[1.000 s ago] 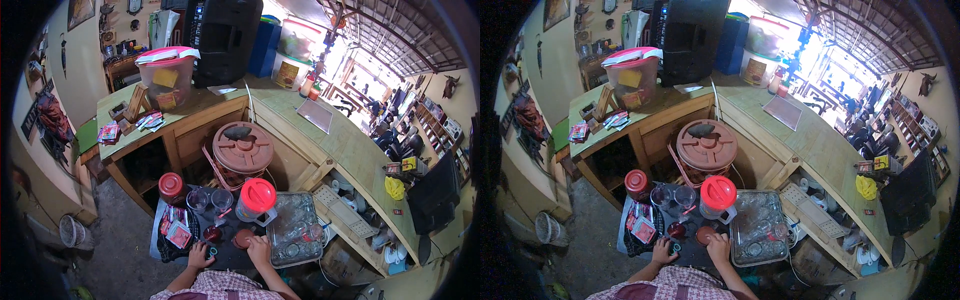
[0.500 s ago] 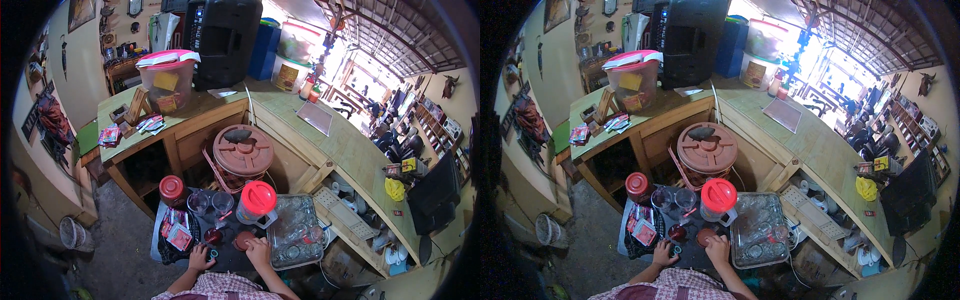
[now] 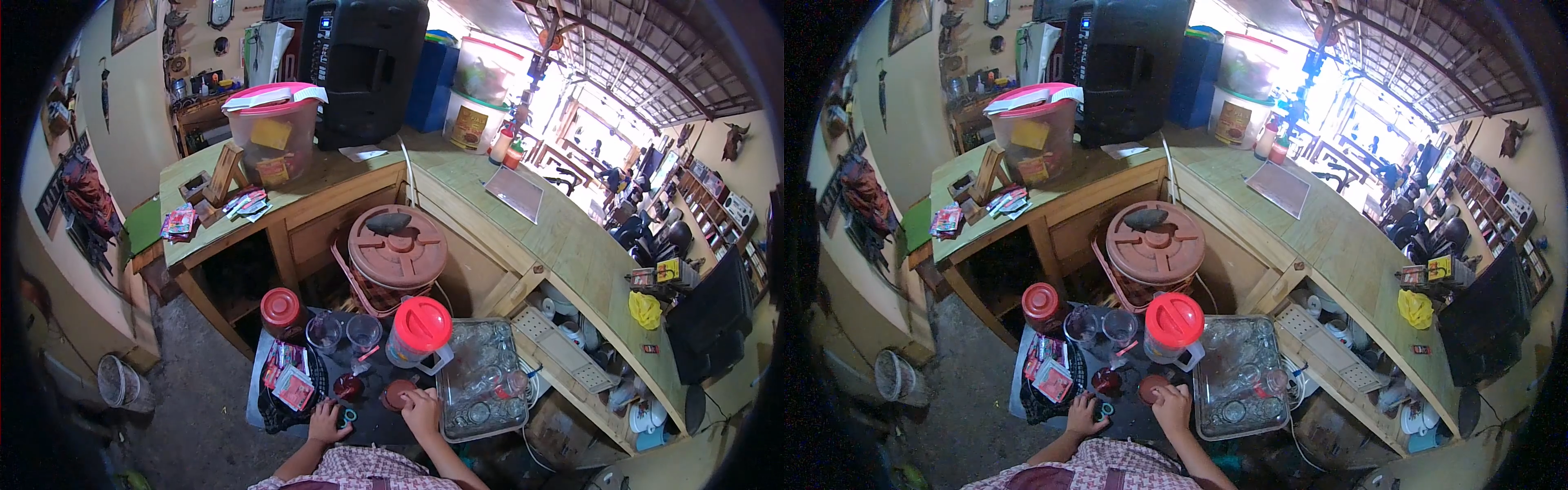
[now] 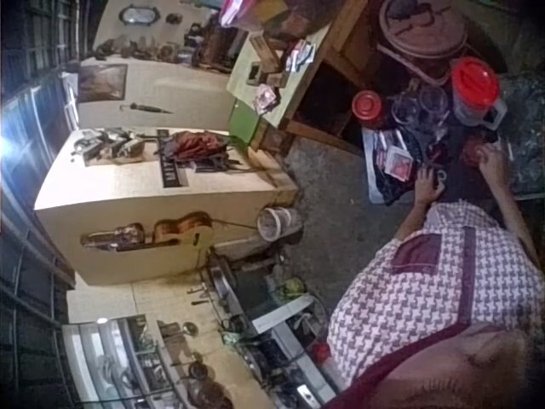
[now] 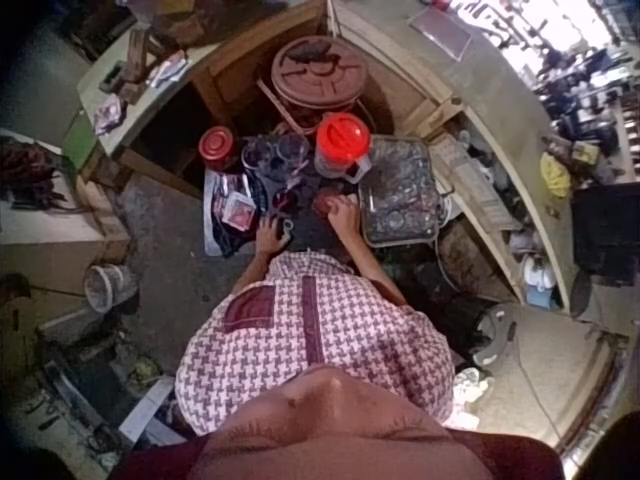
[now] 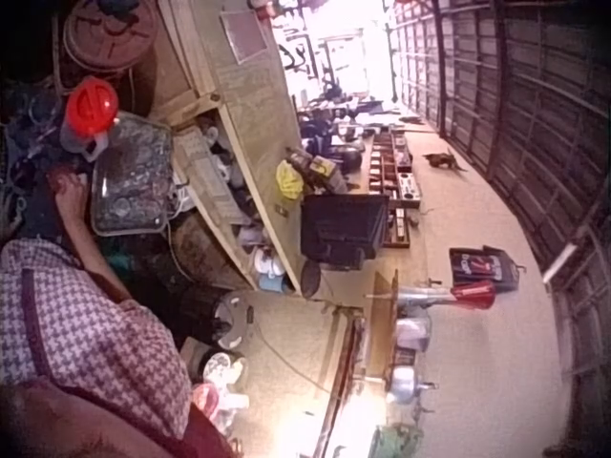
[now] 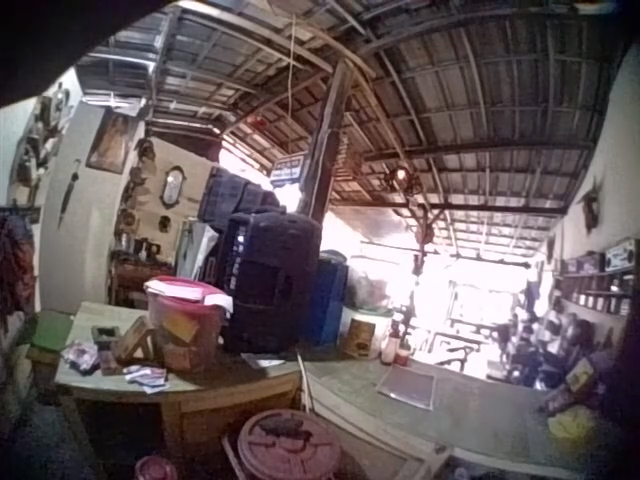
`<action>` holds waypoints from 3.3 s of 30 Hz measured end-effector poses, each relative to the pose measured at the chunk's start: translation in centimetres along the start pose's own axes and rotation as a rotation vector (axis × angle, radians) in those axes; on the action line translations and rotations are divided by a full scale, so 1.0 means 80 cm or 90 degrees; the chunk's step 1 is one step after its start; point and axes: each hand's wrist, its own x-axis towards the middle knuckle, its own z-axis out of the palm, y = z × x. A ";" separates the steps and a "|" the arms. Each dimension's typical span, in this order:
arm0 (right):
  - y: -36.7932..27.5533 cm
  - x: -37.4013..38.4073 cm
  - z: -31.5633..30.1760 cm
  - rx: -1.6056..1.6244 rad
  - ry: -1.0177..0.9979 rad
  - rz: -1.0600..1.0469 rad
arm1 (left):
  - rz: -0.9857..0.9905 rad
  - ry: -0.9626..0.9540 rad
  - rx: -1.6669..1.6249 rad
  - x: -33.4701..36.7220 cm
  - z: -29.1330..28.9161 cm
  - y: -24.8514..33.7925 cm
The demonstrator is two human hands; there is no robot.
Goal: Preparing a beverage in a glass by adding liquid and ice.
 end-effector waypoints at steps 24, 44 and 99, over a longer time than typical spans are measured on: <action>-0.002 -0.005 -0.003 -0.035 0.017 -0.013 | 0.007 0.002 0.006 -0.001 0.000 -0.001; 0.014 -0.010 0.018 0.115 -0.034 0.055 | 0.003 -0.006 -0.007 0.000 -0.004 0.001; 0.011 0.004 0.005 0.082 -0.069 0.020 | 0.003 -0.015 0.001 0.000 -0.004 -0.001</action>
